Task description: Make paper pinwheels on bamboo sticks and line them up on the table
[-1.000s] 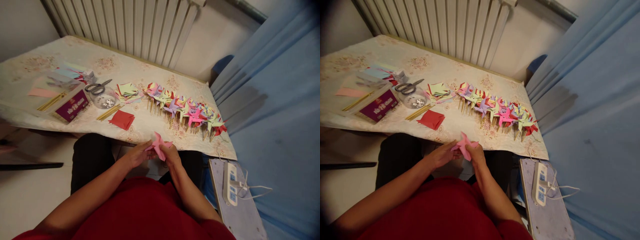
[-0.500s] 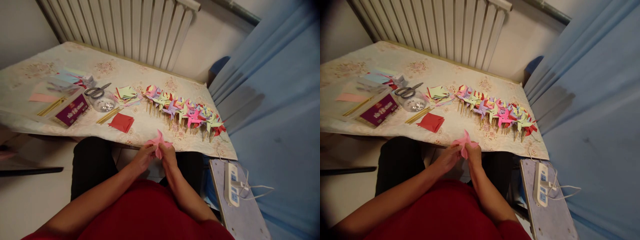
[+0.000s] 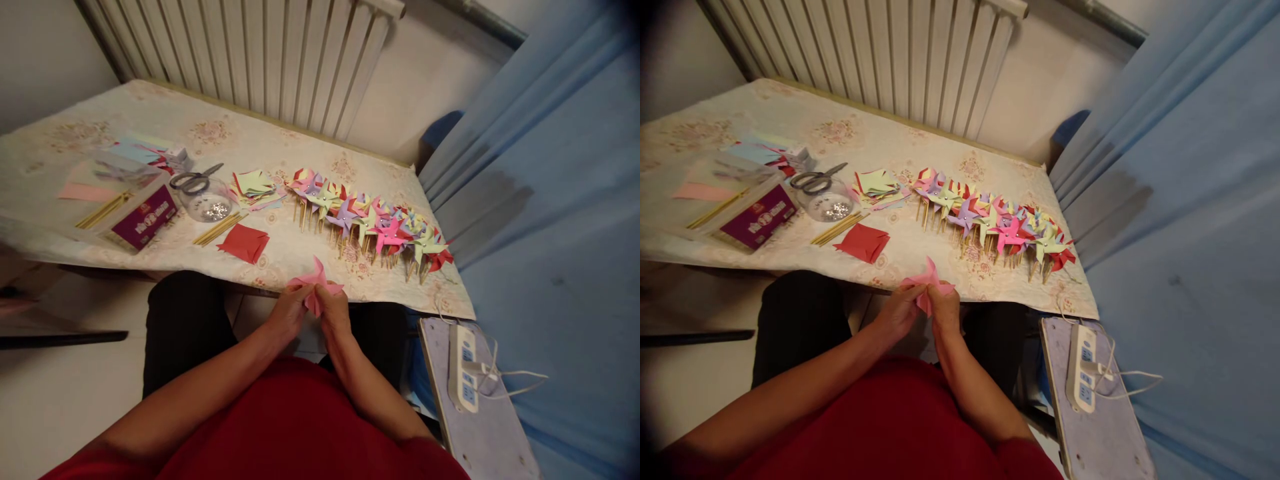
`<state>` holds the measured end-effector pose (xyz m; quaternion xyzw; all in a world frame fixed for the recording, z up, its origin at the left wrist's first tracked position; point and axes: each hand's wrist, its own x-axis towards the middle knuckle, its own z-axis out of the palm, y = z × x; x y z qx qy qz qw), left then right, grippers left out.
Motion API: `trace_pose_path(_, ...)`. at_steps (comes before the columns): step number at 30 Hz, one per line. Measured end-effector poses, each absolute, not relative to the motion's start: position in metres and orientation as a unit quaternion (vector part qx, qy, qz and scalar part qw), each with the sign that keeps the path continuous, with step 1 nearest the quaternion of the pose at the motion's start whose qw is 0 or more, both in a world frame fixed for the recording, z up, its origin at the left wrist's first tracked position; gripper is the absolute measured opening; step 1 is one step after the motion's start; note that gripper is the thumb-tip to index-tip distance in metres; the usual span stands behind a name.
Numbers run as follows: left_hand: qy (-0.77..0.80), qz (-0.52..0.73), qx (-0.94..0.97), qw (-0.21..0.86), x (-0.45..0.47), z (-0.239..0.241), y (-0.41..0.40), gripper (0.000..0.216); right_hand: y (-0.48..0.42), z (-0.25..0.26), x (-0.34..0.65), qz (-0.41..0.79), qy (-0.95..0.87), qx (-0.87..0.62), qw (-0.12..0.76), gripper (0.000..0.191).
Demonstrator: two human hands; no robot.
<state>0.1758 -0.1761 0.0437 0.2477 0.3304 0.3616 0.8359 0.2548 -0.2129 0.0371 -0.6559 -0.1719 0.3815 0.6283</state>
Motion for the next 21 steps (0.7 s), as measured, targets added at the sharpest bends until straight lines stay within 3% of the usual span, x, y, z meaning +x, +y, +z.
trace_pose_path(10,0.346,0.361,0.248,0.830,0.172,0.051,-0.172,0.012,-0.221,0.040,0.259,0.400,-0.178,-0.615,0.656,0.027)
trace_pose_path(16,0.360,0.378,0.233,0.820,0.167,0.054,-0.166,0.009,-0.246,0.028,0.272,0.252,-0.242,-0.675,0.650,0.028)
trace_pose_path(21,0.365,0.380,0.236,0.816,0.167,0.054,-0.165,0.009,-0.267,0.023,0.270,0.079,-0.393,-0.699,0.592,0.019)
